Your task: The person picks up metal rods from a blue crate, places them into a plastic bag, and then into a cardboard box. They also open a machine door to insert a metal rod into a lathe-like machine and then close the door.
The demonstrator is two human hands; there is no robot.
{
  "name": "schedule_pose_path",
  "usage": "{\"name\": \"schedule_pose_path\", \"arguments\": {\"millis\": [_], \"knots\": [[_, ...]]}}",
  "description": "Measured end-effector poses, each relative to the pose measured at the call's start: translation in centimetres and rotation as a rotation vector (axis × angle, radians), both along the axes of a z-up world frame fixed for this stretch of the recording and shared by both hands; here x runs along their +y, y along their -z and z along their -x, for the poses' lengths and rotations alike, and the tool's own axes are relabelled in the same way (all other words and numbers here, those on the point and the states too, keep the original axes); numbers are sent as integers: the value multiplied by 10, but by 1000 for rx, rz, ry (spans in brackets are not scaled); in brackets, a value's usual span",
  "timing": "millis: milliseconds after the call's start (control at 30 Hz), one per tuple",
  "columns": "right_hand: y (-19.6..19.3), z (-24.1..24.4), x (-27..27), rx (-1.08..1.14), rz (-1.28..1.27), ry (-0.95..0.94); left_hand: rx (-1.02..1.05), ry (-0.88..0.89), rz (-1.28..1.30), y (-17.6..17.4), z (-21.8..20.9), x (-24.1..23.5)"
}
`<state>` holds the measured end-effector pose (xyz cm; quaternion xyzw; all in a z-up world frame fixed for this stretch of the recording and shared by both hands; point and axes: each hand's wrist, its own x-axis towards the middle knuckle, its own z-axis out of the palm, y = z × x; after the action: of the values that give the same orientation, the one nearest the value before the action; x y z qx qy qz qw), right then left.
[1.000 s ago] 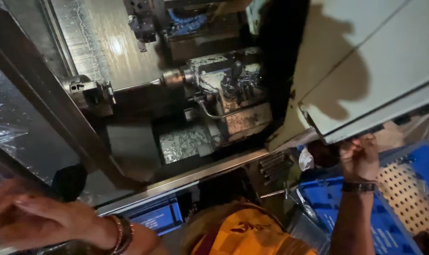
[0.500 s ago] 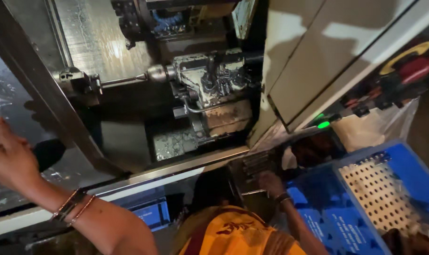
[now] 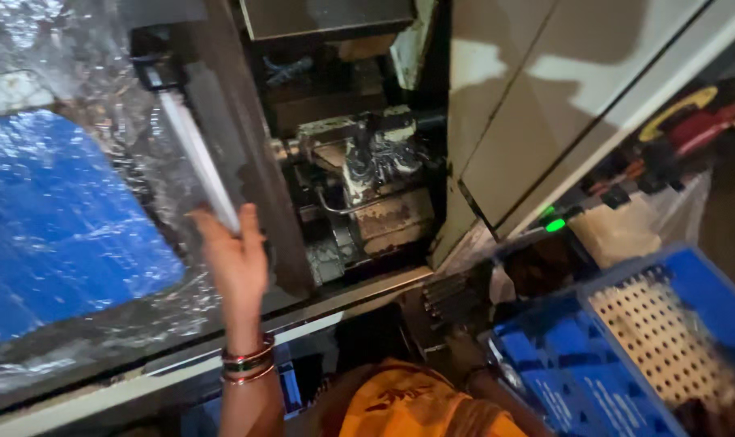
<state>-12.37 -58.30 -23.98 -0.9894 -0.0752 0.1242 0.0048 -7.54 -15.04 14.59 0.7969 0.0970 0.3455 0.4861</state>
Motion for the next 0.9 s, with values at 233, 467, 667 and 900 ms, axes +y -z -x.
{"name": "schedule_pose_path", "arguments": {"millis": [233, 467, 667, 900], "knots": [[15, -5, -7, -123, -142, 49, -1, 513, 141, -2, -36, -83], [-17, 65, 0, -65, -249, 288, -62, 785, 93, 10, -68, -163], [-18, 78, -30, -253, -457, 473, -26, 785, 12, 28, -82, -215], [9, 69, -53, -470, -629, 634, -532, 621, -315, 87, -88, -227]]}}
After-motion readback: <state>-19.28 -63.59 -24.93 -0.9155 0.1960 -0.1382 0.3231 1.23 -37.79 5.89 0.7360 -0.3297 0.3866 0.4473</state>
